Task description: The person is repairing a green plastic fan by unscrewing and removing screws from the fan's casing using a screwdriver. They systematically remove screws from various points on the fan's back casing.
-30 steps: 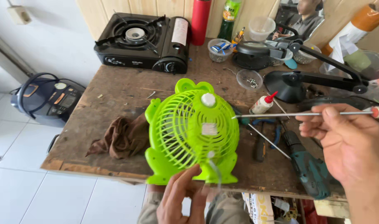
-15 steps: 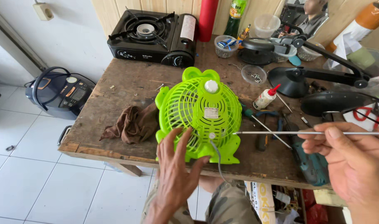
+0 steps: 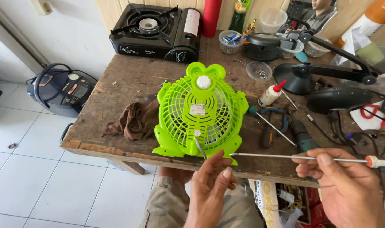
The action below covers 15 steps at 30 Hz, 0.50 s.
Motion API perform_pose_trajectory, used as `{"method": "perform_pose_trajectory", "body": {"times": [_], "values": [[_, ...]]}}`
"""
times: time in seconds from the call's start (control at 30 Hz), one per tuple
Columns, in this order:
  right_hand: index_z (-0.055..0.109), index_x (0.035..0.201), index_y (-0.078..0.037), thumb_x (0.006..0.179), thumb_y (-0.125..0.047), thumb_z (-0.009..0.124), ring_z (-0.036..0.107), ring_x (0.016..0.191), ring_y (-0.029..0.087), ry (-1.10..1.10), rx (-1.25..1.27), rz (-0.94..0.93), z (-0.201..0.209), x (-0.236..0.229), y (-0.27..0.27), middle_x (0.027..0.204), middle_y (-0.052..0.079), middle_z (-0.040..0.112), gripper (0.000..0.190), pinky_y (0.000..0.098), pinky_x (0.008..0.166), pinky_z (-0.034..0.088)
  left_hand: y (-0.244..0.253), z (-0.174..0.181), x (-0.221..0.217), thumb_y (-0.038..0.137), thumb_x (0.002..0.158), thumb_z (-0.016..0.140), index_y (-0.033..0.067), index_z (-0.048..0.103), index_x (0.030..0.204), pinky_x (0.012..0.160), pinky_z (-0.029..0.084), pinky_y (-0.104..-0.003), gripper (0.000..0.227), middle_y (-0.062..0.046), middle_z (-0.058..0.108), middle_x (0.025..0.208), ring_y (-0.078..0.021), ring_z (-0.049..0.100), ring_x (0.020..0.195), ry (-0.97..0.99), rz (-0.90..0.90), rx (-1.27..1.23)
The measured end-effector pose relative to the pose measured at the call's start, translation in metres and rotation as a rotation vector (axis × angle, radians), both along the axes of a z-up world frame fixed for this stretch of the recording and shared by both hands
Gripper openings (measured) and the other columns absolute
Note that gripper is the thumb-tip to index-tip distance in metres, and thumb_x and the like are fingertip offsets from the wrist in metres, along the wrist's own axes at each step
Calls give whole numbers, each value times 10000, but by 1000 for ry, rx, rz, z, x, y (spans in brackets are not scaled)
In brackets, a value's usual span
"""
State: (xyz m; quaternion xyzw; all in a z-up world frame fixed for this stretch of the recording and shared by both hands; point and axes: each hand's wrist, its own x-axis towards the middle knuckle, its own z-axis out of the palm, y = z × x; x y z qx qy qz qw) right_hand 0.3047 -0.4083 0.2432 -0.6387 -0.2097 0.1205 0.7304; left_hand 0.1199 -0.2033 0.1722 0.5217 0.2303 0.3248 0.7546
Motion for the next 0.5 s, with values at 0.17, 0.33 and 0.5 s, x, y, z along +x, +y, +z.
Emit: {"method": "perform_pose_trajectory", "body": {"times": [0.17,0.33,0.5], "values": [[733,1228,117,1128,-28,586,800,825,461,23,4,4,-1,-11,-9,1102,344,804,229,549,842,702,2,4,8,81,1021,737,-109,708,1393,690,553,-360,419,-282,823,1143,-263,699,729,-258,-163,-597],[718,1192,193,1122,7,576,775,822,505,24,-49,-57,-1,-23,-2,1112,343,768,245,558,795,671,-1,-3,10,79,1039,741,-104,744,1246,647,516,-332,276,-276,805,1028,-251,668,685,-277,-137,-659],[715,1160,226,1117,35,578,783,833,495,10,-76,-73,2,-32,1,1114,324,748,239,543,777,659,-3,-8,6,40,1060,735,-104,739,1122,588,486,-300,157,-250,777,933,-216,632,642,-299,-129,-673]]}}
